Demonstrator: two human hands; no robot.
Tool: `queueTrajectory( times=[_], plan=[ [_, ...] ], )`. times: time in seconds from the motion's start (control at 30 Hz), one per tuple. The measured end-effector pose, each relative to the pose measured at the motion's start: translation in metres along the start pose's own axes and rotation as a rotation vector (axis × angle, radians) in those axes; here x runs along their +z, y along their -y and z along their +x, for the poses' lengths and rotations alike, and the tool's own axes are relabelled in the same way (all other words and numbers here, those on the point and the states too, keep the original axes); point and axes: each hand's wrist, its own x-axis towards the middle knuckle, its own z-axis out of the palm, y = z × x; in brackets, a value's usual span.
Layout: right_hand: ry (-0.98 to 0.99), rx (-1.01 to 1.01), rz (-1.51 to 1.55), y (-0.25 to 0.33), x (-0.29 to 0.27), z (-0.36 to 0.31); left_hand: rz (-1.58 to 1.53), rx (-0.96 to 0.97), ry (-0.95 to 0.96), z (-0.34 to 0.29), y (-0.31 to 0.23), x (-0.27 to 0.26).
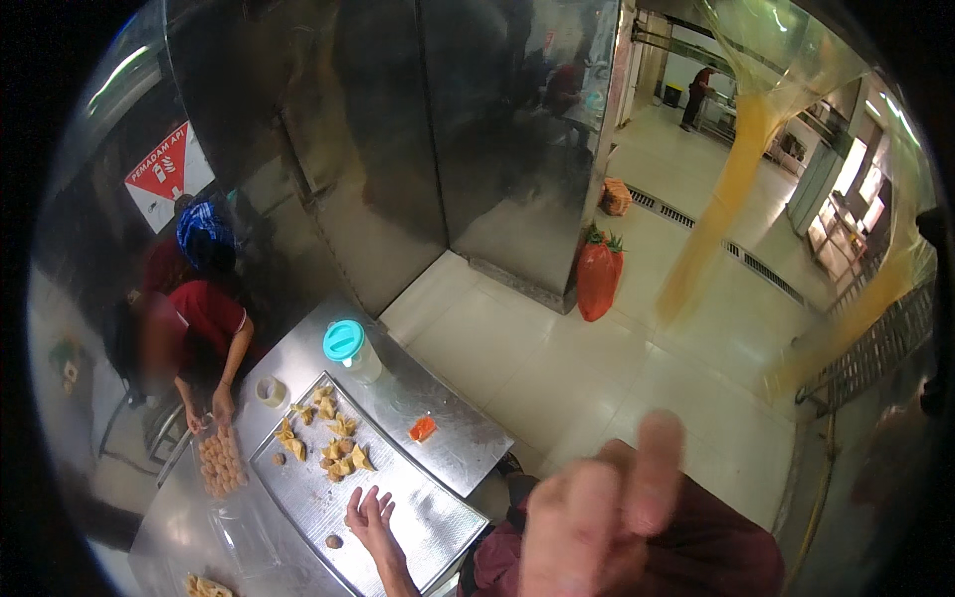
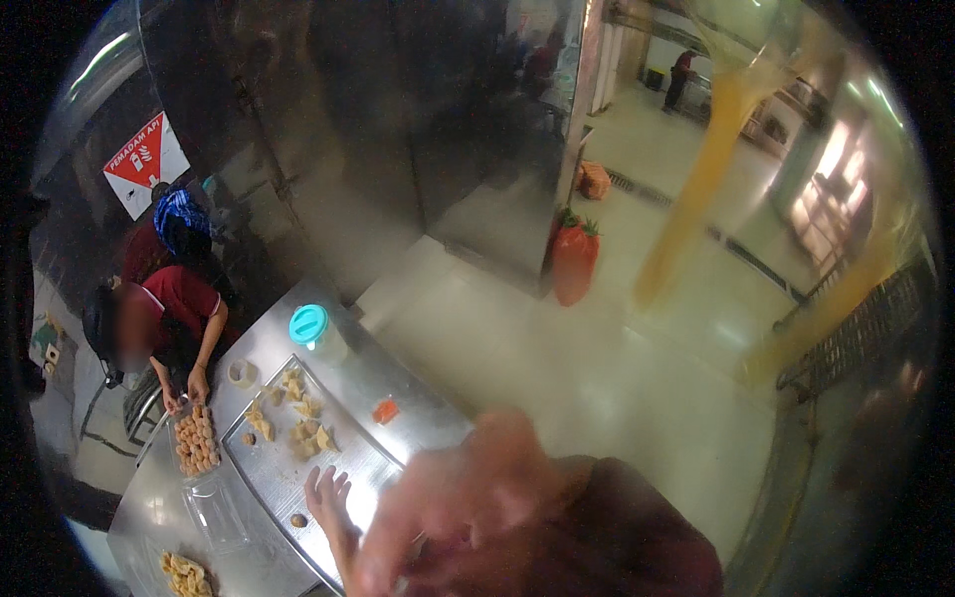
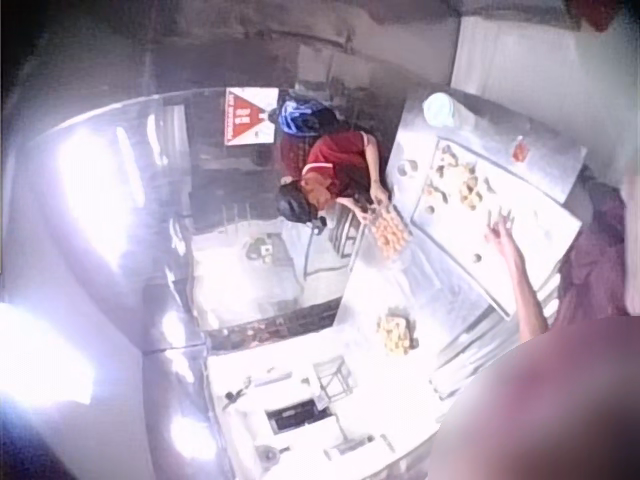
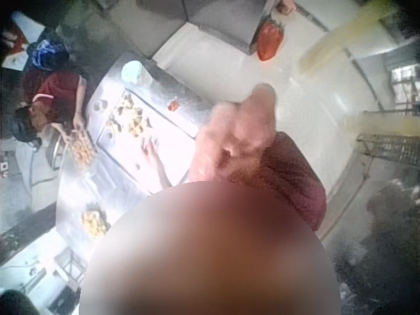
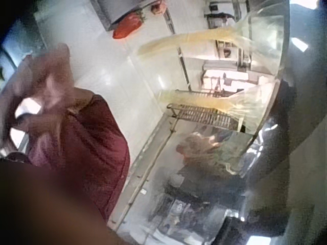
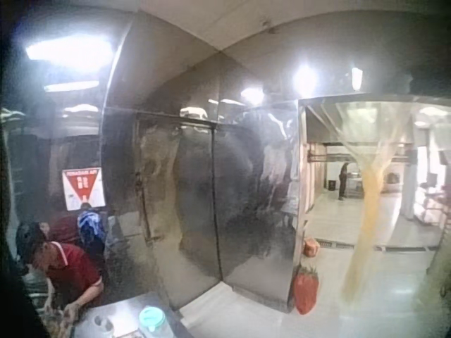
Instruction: The person assembles wontons by placing a meatball into a wrapper, adding a small amount of red paste, and folding the wrapper into a triangular shape. Completed wontons are placed on a metal tray.
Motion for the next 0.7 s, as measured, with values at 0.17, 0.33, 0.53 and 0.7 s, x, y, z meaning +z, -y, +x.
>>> queueTrajectory(
  times=[0.17,0.33,0.53,0.7],
  plan=[
    [0.412,0.448,-0.468,-0.011,-0.078,-0.016,0.298,0.209,0.023,0.015,0.048,-0.047],
    [0.643,0.657,-0.814,-0.036,-0.110,-0.040,0.837,0.229,0.092,0.043,0.094,-0.105],
    [0.774,0.895,-0.988,-0.053,-0.125,-0.061,1.179,0.205,-0.057,-0.017,0.128,-0.145],
    [0.772,1.007,-0.999,-0.070,-0.132,-0.076,1.161,0.247,-0.105,-0.036,0.116,-0.141]
  ],
)
